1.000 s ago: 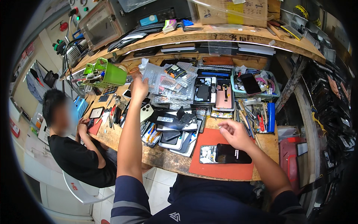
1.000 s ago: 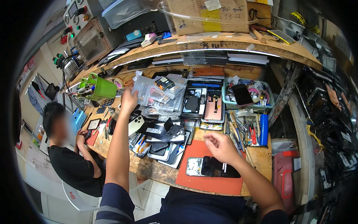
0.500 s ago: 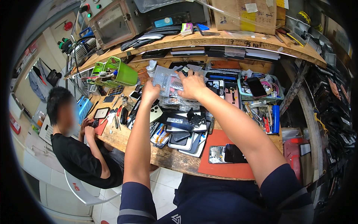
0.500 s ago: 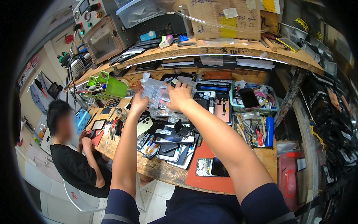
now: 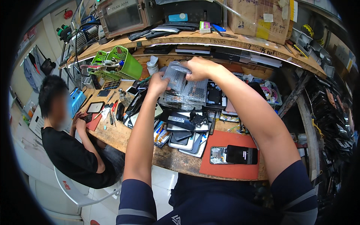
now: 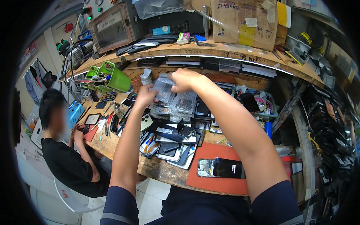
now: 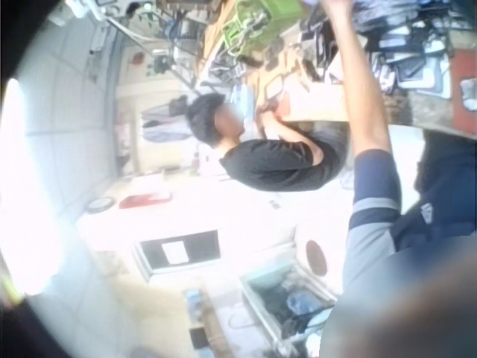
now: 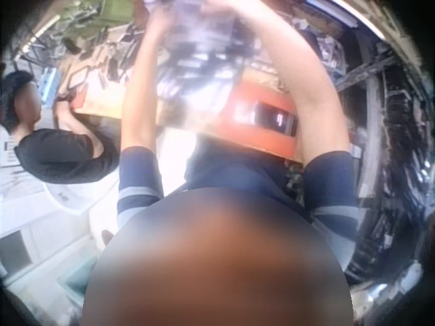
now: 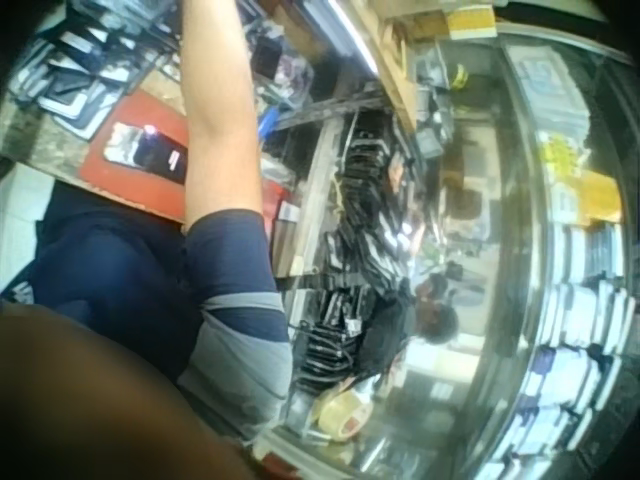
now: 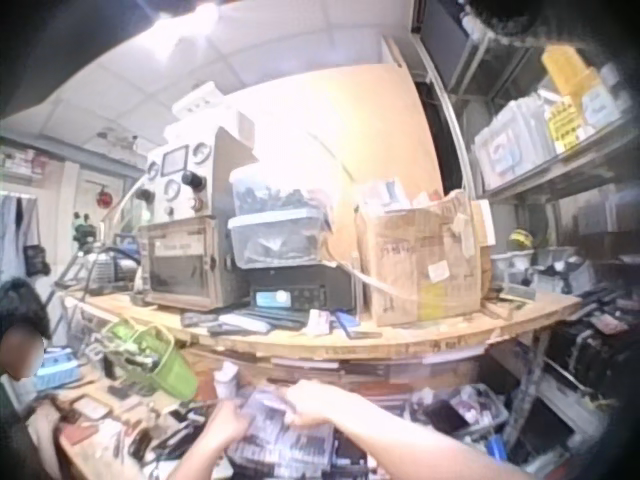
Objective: The person unpacks a smartphone battery, then disassembles a smartphone, removes the old battery, and installs a new one. They use a prying tool and apply adhesive to secure the back cover before reassembling the device.
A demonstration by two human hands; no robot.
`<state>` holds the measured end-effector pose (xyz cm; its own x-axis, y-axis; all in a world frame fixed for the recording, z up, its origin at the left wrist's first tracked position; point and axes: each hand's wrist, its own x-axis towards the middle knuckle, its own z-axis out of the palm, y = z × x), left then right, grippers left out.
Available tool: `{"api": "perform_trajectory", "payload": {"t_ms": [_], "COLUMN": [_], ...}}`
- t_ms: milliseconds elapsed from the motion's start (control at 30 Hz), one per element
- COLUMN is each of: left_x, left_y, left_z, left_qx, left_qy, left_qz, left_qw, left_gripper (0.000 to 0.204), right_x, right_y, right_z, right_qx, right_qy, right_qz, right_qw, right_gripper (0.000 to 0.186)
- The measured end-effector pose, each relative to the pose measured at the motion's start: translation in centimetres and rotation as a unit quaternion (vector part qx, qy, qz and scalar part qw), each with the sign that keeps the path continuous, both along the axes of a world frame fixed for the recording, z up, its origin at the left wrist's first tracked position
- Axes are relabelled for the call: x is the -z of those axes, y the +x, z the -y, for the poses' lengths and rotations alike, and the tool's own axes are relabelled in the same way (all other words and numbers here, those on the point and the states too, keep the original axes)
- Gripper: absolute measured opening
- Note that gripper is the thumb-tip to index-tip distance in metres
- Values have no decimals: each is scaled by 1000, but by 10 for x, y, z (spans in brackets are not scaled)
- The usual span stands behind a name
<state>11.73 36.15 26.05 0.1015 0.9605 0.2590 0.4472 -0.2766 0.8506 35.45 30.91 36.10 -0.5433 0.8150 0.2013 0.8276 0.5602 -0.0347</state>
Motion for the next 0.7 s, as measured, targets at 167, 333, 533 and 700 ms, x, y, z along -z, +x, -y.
{"api": "perform_trajectory", "payload": {"t_ms": [167,333,533,700], "left_x": [4,2,36,120], "left_y": [7,-4,-14,-68], "left_z": [14,48,166,279], "left_qx": [-87,-169,-47,-102], "left_qy": [179,252,302,197], "left_qz": [-243,-102,-37,-44], "left_qw": [949,947,952,974], "left_gripper": [37,27,20,16], "right_x": [37,62,56,76], "right_y": [-11,-14,51,140], "right_z": [20,37,87,173], "right_qx": [11,38,37,52], "right_qy": [18,11,116,47], "right_qz": [69,-13,-168,-253], "right_qw": [997,999,978,965], "right_gripper": [67,82,65,51]}}
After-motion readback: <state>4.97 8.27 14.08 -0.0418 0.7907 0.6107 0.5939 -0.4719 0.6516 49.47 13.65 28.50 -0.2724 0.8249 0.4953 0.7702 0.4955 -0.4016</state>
